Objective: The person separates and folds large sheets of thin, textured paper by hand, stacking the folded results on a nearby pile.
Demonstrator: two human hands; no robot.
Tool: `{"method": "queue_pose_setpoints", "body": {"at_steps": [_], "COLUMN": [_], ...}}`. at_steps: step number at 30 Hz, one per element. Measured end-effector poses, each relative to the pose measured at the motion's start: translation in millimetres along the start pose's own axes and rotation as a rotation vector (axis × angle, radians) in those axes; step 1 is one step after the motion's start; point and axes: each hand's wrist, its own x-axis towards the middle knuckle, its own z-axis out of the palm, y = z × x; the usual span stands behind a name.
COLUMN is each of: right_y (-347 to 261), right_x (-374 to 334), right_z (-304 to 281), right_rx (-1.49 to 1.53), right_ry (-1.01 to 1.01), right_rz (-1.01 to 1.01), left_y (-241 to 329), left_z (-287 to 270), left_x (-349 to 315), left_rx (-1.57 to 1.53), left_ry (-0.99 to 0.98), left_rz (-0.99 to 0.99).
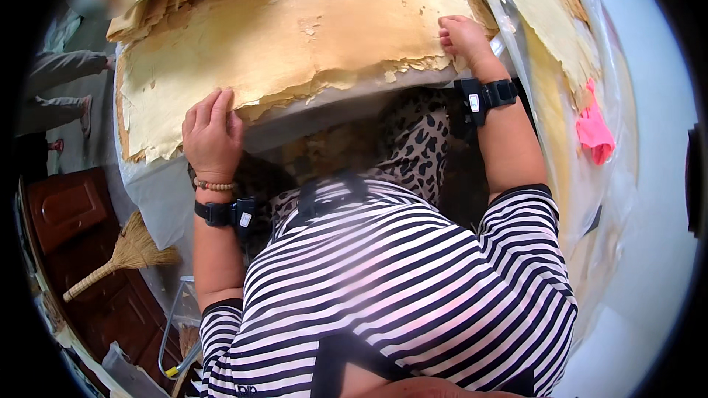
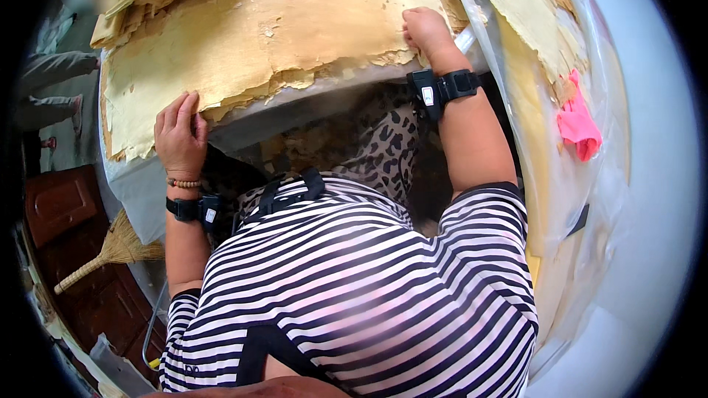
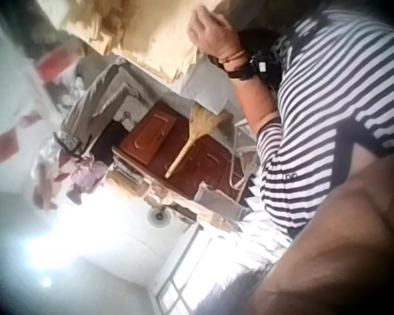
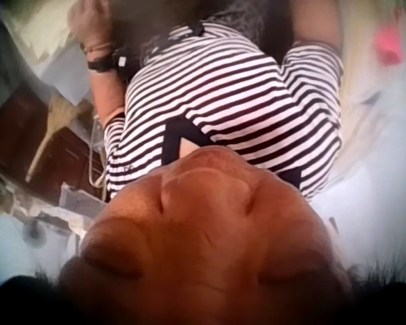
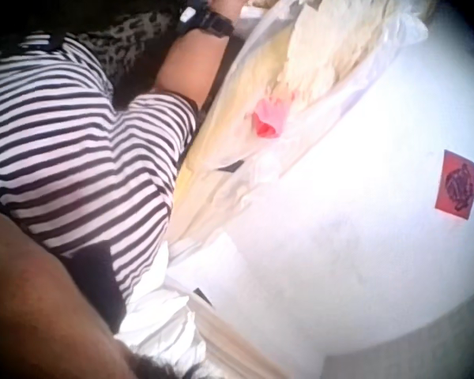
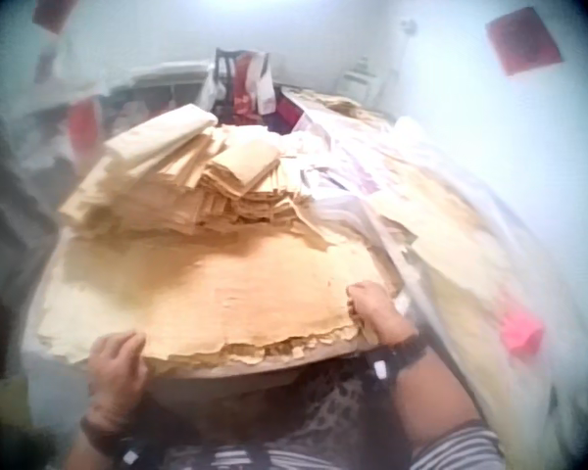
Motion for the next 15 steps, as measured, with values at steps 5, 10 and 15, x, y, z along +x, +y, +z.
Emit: {"method": "queue_pose_setpoints", "body": {"at_steps": [5, 10, 15], "right_y": [-7.9, 10.0, 18.5], "right_x": [-40.1, -72.3, -120.2], "right_z": [8.2, 32.2, 48.7], "right_rx": [0.241, 0.416, 0.492], "right_ry": [-0.211, -0.337, -0.398], "right_rz": [0.027, -0.067, 0.011], "left_y": [2.9, 18.8, 15.4], "left_z": [-0.8, 11.7, 12.9], "left_x": [7.6, 23.2, 34.4], "left_rx": [0.017, -0.016, -0.084], "left_ry": [-0.023, 0.005, -0.041], "left_rz": [0.026, 0.155, 0.169]}}
